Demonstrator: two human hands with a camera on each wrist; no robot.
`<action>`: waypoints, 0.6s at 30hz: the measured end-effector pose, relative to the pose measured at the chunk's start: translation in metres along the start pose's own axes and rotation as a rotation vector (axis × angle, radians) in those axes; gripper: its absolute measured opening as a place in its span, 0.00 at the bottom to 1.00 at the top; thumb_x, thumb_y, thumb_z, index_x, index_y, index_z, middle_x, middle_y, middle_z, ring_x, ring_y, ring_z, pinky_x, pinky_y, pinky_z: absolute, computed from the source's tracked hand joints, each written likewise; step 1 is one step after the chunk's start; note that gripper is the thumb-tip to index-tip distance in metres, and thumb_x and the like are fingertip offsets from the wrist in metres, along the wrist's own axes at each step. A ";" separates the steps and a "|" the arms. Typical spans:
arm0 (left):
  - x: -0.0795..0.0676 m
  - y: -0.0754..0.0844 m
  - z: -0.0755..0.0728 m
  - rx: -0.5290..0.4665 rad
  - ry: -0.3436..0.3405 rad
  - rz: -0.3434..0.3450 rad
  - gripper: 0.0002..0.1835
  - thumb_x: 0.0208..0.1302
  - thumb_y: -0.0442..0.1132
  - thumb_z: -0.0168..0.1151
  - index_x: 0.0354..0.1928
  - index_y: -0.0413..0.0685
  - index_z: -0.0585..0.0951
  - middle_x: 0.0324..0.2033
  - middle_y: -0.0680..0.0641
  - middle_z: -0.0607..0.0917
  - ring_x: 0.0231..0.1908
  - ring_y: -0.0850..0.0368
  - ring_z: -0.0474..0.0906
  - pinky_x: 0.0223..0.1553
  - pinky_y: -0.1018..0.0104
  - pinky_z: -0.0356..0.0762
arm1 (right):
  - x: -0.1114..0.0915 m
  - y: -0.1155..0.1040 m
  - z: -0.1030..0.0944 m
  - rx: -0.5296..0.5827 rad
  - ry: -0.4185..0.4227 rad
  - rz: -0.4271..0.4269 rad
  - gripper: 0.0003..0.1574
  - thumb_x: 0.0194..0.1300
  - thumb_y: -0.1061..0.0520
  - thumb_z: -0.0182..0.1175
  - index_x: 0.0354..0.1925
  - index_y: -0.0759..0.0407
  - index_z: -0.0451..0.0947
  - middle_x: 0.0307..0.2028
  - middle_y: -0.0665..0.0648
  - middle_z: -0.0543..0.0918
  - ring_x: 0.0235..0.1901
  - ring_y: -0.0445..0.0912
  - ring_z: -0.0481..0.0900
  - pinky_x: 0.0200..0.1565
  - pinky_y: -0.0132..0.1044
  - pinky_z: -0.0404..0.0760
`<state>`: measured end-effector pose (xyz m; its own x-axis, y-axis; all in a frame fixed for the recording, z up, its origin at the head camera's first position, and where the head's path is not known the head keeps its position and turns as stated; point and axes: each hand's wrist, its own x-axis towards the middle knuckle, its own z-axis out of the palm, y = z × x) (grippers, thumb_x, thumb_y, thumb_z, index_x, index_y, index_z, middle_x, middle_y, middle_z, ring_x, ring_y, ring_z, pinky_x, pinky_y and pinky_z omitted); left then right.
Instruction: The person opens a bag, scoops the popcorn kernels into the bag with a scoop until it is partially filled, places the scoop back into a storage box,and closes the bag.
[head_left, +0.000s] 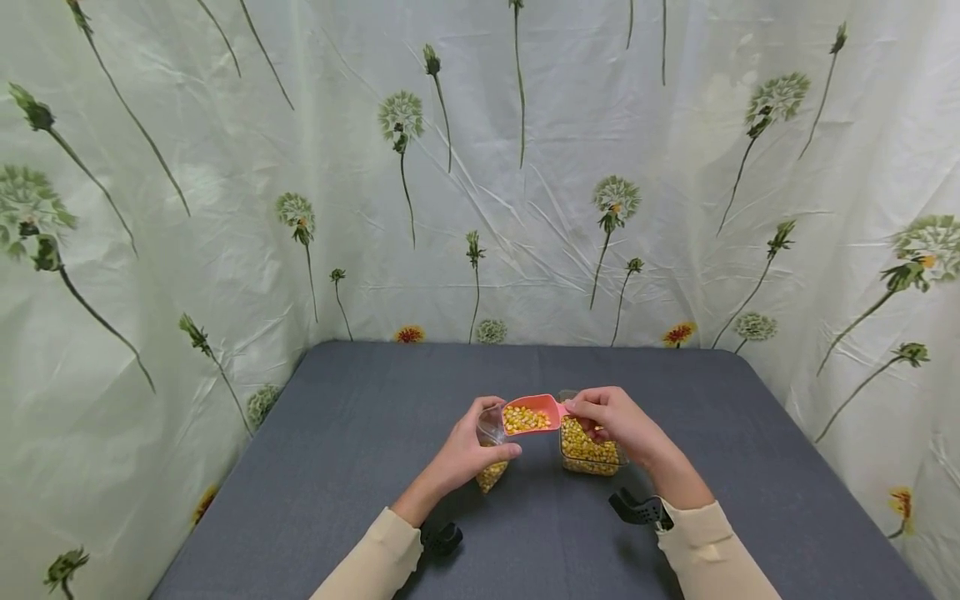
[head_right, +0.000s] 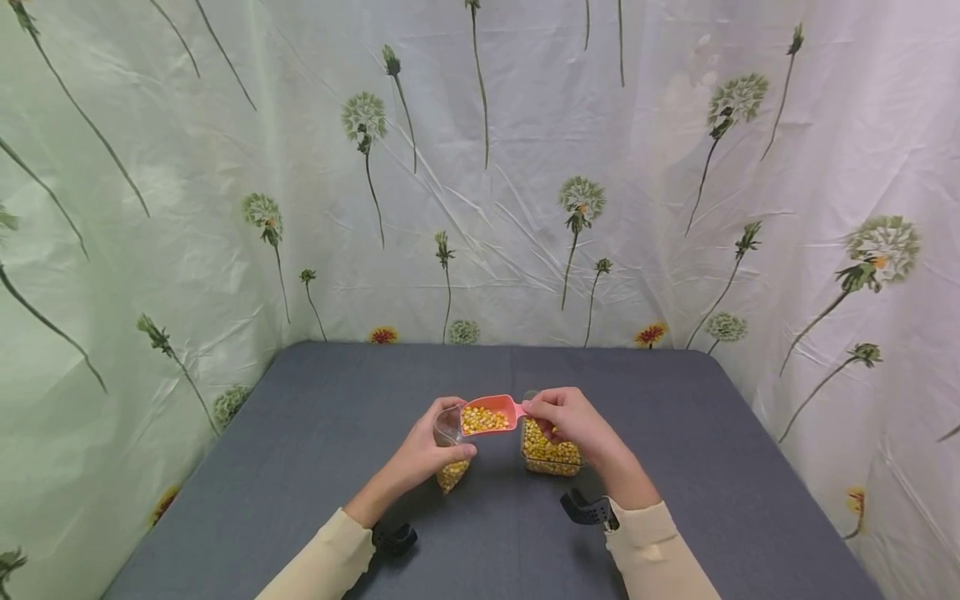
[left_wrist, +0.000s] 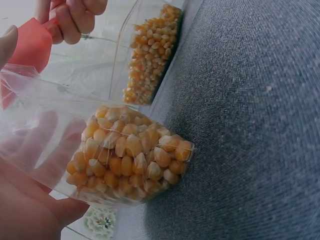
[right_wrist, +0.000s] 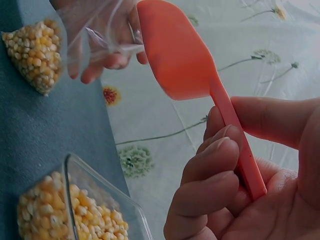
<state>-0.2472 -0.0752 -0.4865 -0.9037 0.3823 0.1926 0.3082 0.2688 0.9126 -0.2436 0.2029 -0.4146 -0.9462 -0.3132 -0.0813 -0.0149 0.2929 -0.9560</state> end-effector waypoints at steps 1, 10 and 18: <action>0.000 0.000 0.000 -0.006 -0.003 0.001 0.37 0.57 0.55 0.76 0.65 0.61 0.67 0.55 0.51 0.78 0.47 0.52 0.76 0.45 0.53 0.77 | 0.000 0.000 0.002 -0.010 -0.001 -0.001 0.18 0.73 0.50 0.61 0.34 0.63 0.82 0.22 0.55 0.72 0.23 0.47 0.68 0.26 0.39 0.71; -0.002 0.005 0.001 -0.060 -0.030 0.009 0.37 0.58 0.49 0.77 0.65 0.56 0.67 0.53 0.49 0.79 0.43 0.53 0.78 0.41 0.60 0.79 | 0.001 -0.001 0.014 -0.043 -0.017 -0.031 0.17 0.73 0.50 0.62 0.35 0.64 0.82 0.21 0.56 0.71 0.21 0.48 0.66 0.24 0.40 0.69; -0.001 0.001 0.001 -0.070 -0.048 0.030 0.35 0.59 0.47 0.76 0.64 0.59 0.67 0.50 0.50 0.80 0.41 0.53 0.80 0.39 0.61 0.80 | -0.001 -0.005 0.018 -0.036 -0.014 -0.045 0.17 0.74 0.51 0.60 0.34 0.63 0.81 0.20 0.58 0.71 0.21 0.48 0.66 0.24 0.40 0.68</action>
<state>-0.2455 -0.0746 -0.4856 -0.8784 0.4321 0.2045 0.3122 0.1945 0.9299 -0.2369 0.1850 -0.4147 -0.9398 -0.3391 -0.0423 -0.0693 0.3103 -0.9481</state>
